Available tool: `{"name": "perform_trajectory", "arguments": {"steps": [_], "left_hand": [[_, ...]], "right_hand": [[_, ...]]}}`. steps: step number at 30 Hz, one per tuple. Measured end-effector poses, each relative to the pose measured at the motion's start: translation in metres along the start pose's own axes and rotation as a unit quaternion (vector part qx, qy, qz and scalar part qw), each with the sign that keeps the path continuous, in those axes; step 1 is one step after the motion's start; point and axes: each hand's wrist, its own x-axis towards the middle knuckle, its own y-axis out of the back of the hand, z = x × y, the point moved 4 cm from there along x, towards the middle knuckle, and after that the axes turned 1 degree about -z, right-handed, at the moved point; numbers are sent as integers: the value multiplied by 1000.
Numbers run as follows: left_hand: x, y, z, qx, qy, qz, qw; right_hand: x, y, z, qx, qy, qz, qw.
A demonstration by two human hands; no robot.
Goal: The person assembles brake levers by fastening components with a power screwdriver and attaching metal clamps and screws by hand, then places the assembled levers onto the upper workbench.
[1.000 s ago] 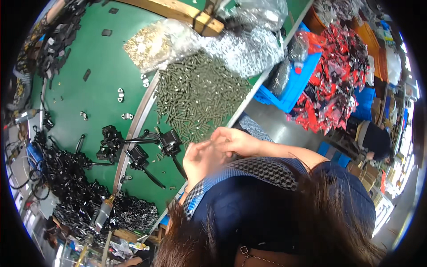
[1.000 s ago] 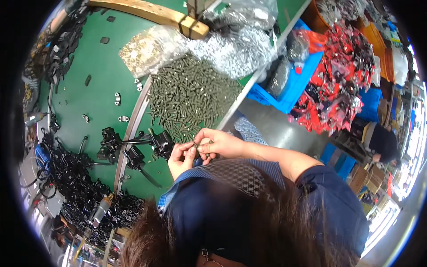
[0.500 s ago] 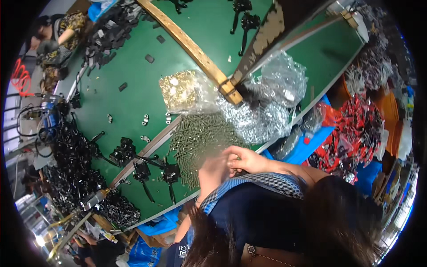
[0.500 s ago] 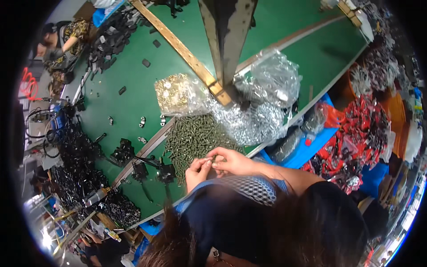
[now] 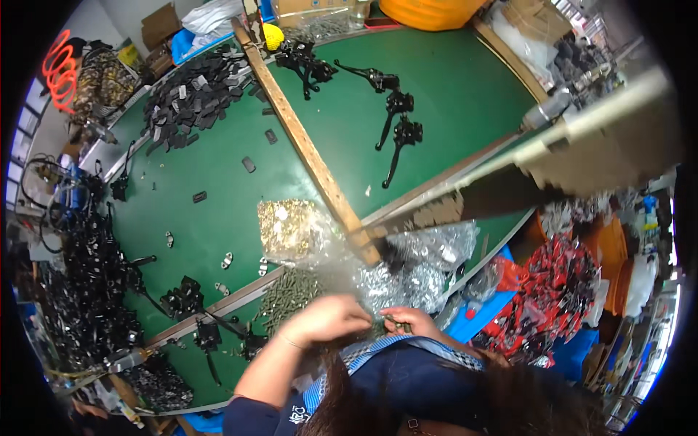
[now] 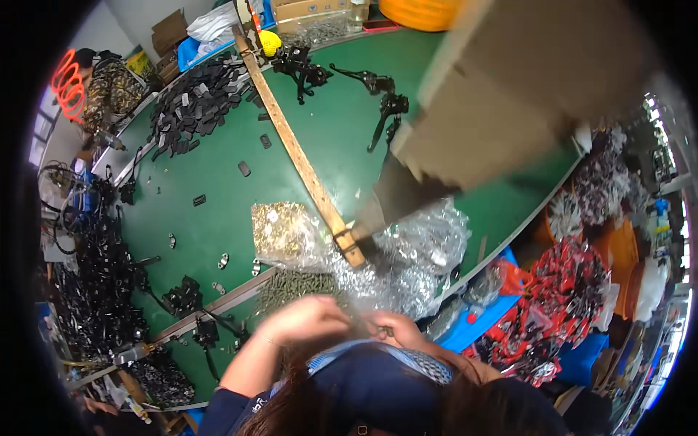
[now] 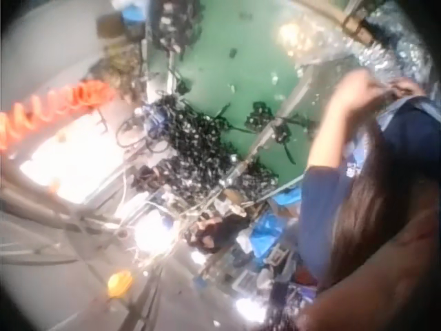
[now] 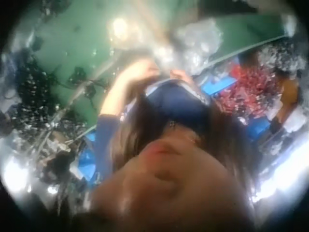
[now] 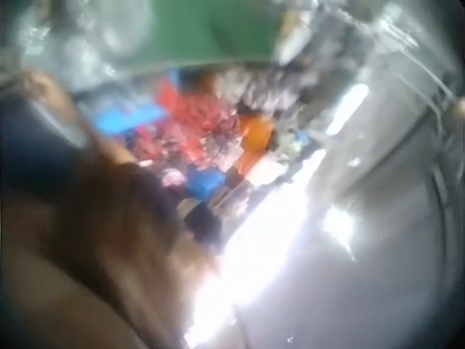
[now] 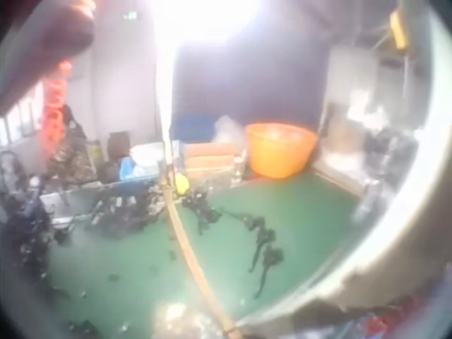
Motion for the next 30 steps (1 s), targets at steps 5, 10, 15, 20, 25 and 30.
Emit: {"name": "perform_trajectory", "arguments": {"steps": [5,10,15,20,25,30], "left_hand": [[94,131,-17,90,56,265,958],[260,128,-58,211,117,239,941],[329,115,-88,299,173,231,910],[372,143,-109,323,157,353,864],[361,178,-120,125,239,292,918],[281,186,-85,53,116,316,940]], "right_hand": [[6,40,-20,130,4,62,990],[1,82,-11,-103,-5,190,976],[18,81,-17,18,-45,189,981],[34,89,-23,25,-63,187,980],[43,87,-26,14,-75,167,983],[38,64,-39,-31,-61,127,990]]}}
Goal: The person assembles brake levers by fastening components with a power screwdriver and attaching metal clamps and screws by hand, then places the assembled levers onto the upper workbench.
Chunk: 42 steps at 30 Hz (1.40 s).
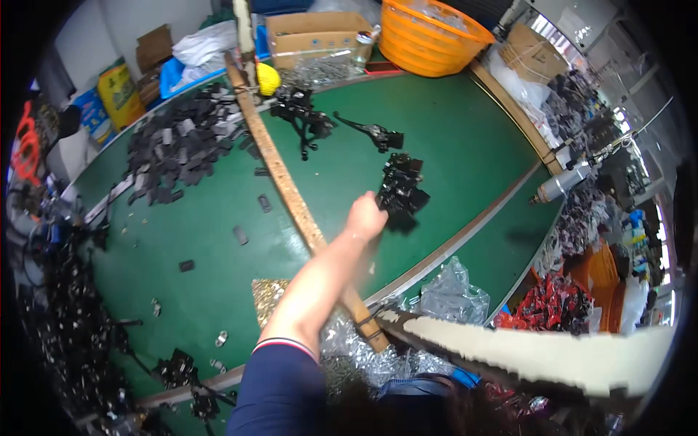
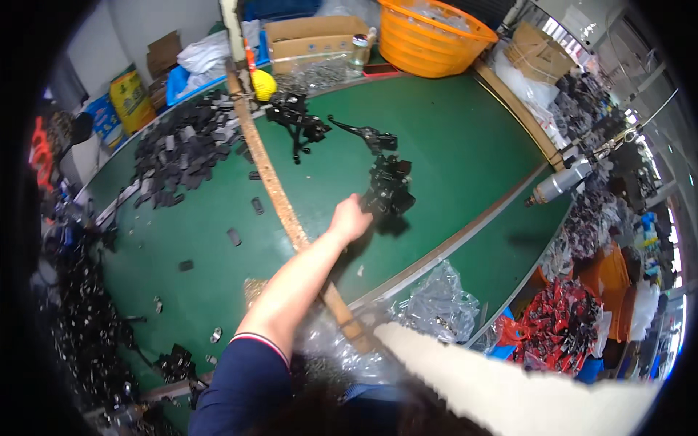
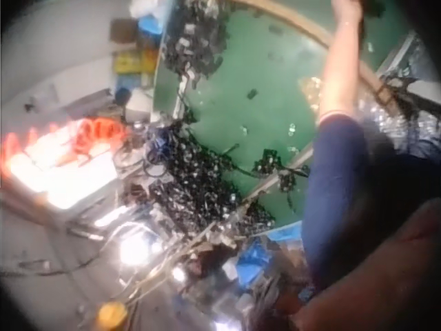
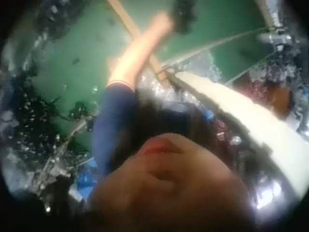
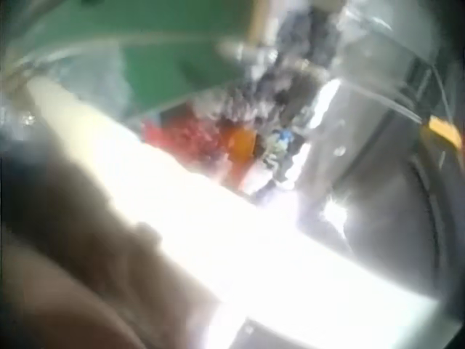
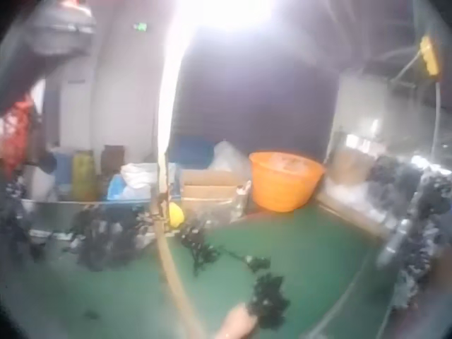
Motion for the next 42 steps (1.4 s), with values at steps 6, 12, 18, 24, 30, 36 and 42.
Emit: {"name": "perform_trajectory", "arguments": {"steps": [6,12,18,24,30,36,42], "left_hand": [[-199,119,28,-426,-189,137,874],[-389,214,-27,-351,-71,395,846],[-576,254,-105,-337,53,443,829],[-663,204,-66,-330,167,363,856],[-724,154,-60,-202,181,276,922],[-750,131,-44,-178,166,344,907],[-763,116,-37,-459,240,323,793]], "right_hand": [[-31,-39,28,-99,31,-96,990],[-70,-87,72,-149,84,-76,982],[-90,-157,111,-327,95,-94,936],[-104,-238,90,-425,273,-122,854],[-123,-309,83,-458,205,-272,821],[-124,-329,108,-585,105,-324,736],[-108,-316,133,-634,29,-385,670]]}}
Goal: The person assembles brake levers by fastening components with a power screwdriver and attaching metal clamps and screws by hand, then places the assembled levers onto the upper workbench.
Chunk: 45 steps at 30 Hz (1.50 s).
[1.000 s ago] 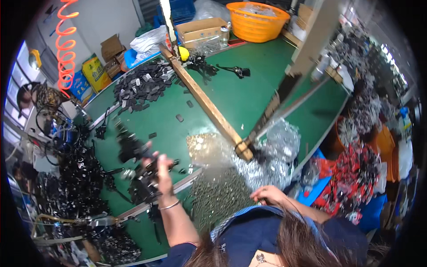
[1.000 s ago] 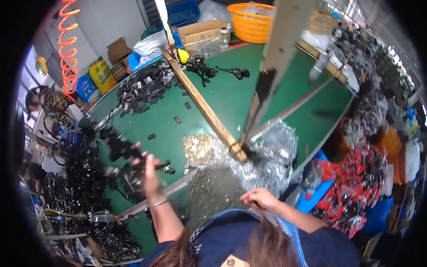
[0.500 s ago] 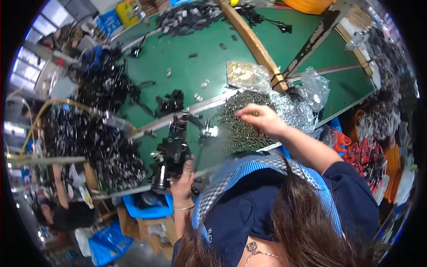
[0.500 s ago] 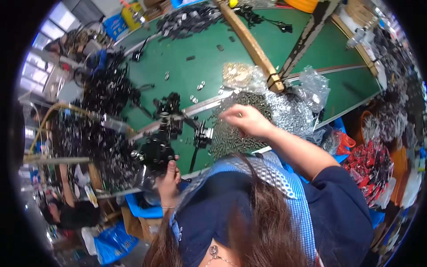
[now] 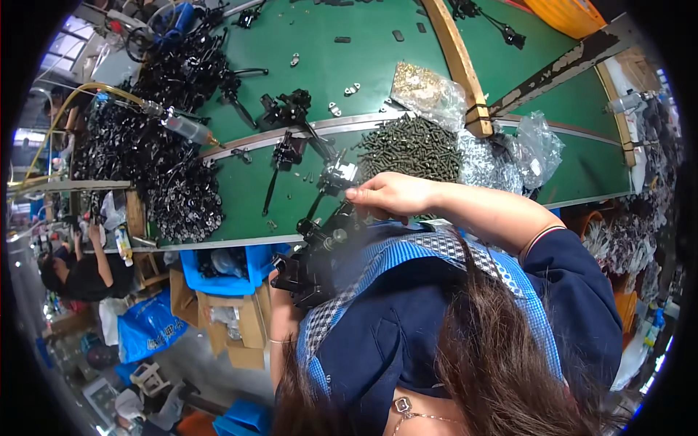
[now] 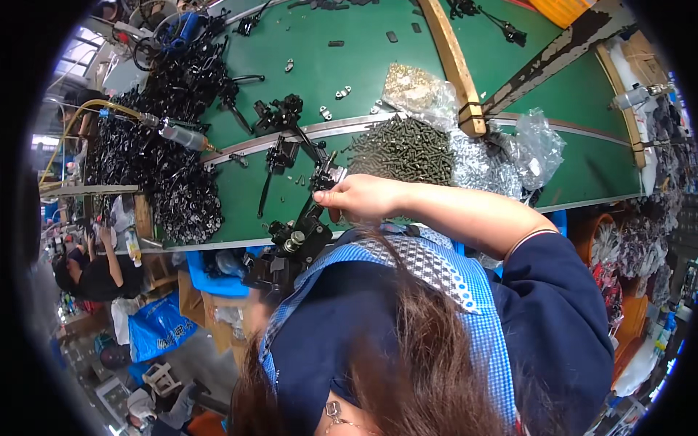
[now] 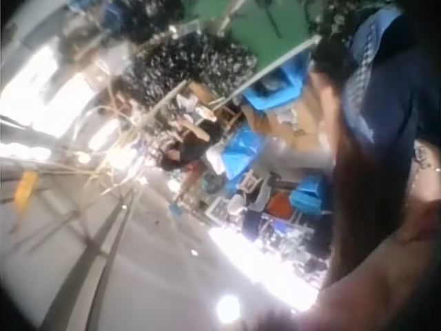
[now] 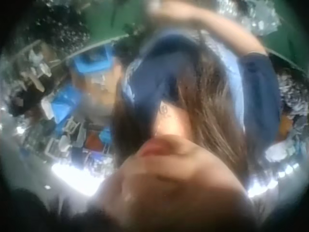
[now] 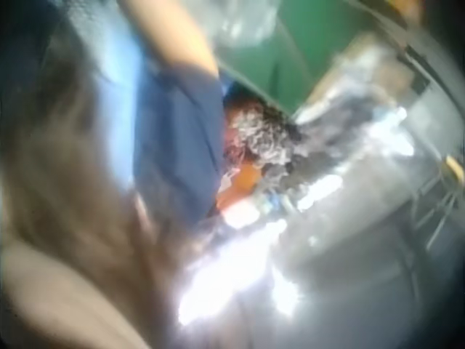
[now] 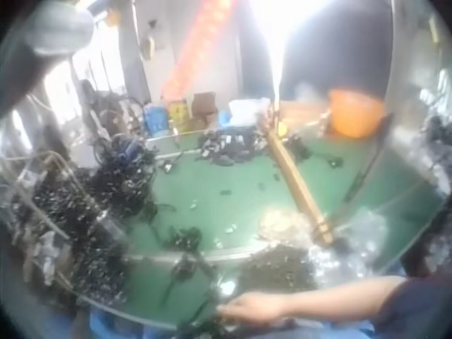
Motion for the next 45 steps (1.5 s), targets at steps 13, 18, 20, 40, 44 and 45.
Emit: {"name": "perform_trajectory", "arguments": {"steps": [13,18,20,40,44,45], "left_hand": [[24,-40,82,591,-166,-83,785],[26,-39,77,614,-159,-110,765],[28,-41,74,588,-135,-100,791],[20,-40,72,476,-107,-74,870],[25,-34,64,483,-141,-91,860],[24,-34,64,483,-140,-90,860]], "right_hand": [[20,-7,41,256,-12,-62,965],[26,-3,48,327,-5,-63,943],[26,0,53,328,-9,-68,942],[35,3,54,311,1,-162,937],[40,0,61,302,-64,-142,940],[42,-1,63,296,-69,-126,944]]}}
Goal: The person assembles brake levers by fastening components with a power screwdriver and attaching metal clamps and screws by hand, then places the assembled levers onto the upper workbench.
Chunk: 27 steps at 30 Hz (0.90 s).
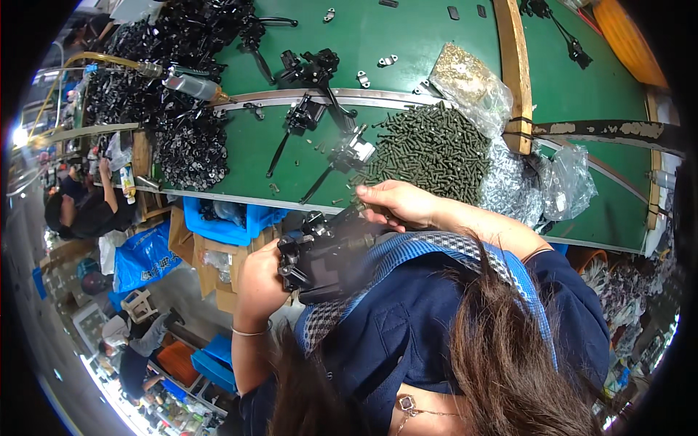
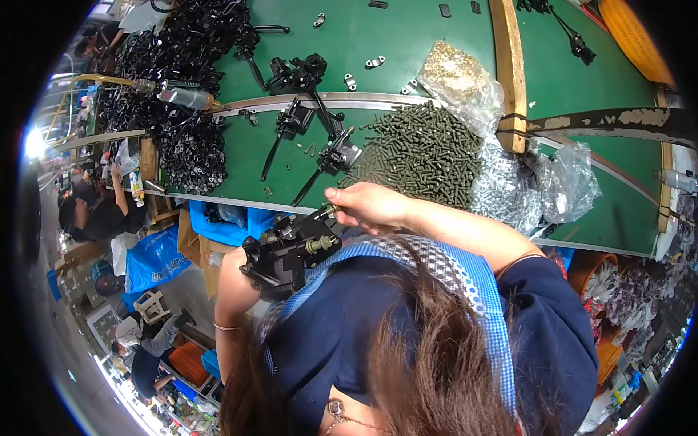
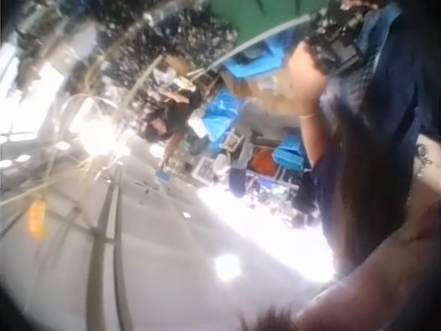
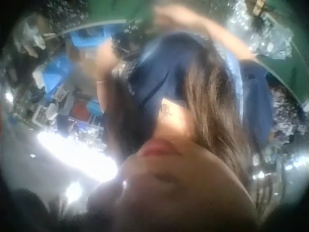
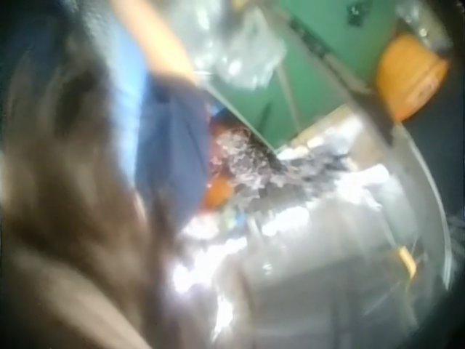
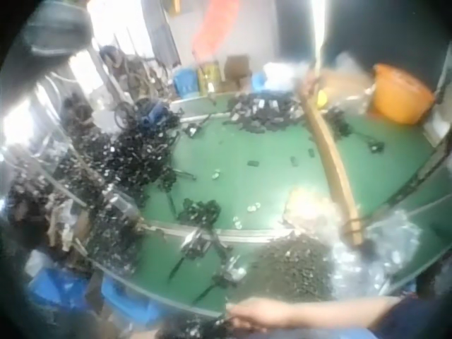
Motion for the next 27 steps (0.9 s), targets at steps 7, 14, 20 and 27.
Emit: {"name": "perform_trajectory", "arguments": {"steps": [7,14,20,27], "left_hand": [[-1,-2,-3,6,41,-11,999],[3,-9,-9,-18,53,-11,998],[5,-4,1,-25,57,-13,998],[-4,-22,-14,-115,101,-44,987]], "right_hand": [[-10,-1,-10,3,55,-41,998],[-3,5,0,-55,-23,-15,998],[-9,4,-12,-48,80,-35,995],[-20,11,-14,-292,252,73,920]]}}
